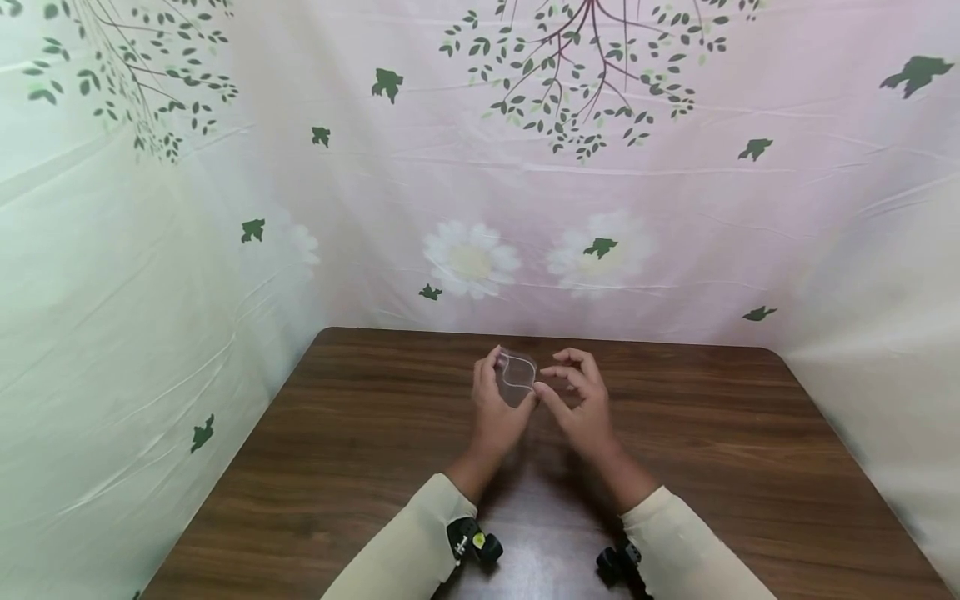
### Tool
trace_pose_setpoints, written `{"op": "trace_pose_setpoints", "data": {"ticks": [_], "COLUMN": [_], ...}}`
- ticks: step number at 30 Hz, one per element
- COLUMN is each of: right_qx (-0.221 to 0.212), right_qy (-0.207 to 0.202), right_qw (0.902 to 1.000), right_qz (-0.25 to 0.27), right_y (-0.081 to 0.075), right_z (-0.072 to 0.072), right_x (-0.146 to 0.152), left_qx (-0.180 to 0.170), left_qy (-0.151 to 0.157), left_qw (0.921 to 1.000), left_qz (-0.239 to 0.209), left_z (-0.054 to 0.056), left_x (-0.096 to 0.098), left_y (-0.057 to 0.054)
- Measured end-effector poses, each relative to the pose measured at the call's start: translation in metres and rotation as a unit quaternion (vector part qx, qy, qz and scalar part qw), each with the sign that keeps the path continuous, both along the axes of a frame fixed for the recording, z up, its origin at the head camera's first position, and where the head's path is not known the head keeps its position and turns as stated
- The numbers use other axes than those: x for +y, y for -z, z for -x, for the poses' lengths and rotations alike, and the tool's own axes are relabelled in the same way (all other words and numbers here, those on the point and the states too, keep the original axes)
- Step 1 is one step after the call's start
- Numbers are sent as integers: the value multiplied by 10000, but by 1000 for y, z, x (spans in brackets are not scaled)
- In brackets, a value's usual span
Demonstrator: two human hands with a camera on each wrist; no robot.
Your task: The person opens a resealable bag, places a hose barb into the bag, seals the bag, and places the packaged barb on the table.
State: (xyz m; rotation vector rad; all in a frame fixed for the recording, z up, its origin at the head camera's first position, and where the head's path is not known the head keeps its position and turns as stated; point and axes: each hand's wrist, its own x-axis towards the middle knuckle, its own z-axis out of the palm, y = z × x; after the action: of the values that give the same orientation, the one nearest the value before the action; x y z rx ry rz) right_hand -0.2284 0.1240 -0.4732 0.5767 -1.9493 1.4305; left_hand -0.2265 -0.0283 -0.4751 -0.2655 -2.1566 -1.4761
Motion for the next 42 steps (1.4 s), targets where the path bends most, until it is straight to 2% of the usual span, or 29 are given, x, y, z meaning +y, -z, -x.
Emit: {"op": "trace_pose_setpoints", "data": {"ticks": [7,12,21,27,31,35,42], "right_qx": [-39,96,385,572,462,233,-296], "right_qy": [-37,-23,291,512,591,607,362], "right_qw": [9998,9997,9975,9933,9926,9935,9947], "right_qz": [-184,-236,-525,-863,-951,-939,-921], "right_y": [-5,-8,-6,-4,-5,-6,-2], "right_z": [0,0,1,2,2,1,-1], "right_x": [1,0,0,6,11,16,23], "left_qx": [47,39,157,524,814,1012,811], "left_qy": [-88,33,575,1009,1157,1145,1034], "left_qw": [9998,9997,9981,9933,9895,9881,9913], "left_qz": [167,250,165,-227,-292,-182,-112], "left_z": [-1,0,0,1,6,10,10], "left_x": [2,-1,-15,-29,-37,-42,-45], "left_y": [5,7,10,8,7,6,2]}}
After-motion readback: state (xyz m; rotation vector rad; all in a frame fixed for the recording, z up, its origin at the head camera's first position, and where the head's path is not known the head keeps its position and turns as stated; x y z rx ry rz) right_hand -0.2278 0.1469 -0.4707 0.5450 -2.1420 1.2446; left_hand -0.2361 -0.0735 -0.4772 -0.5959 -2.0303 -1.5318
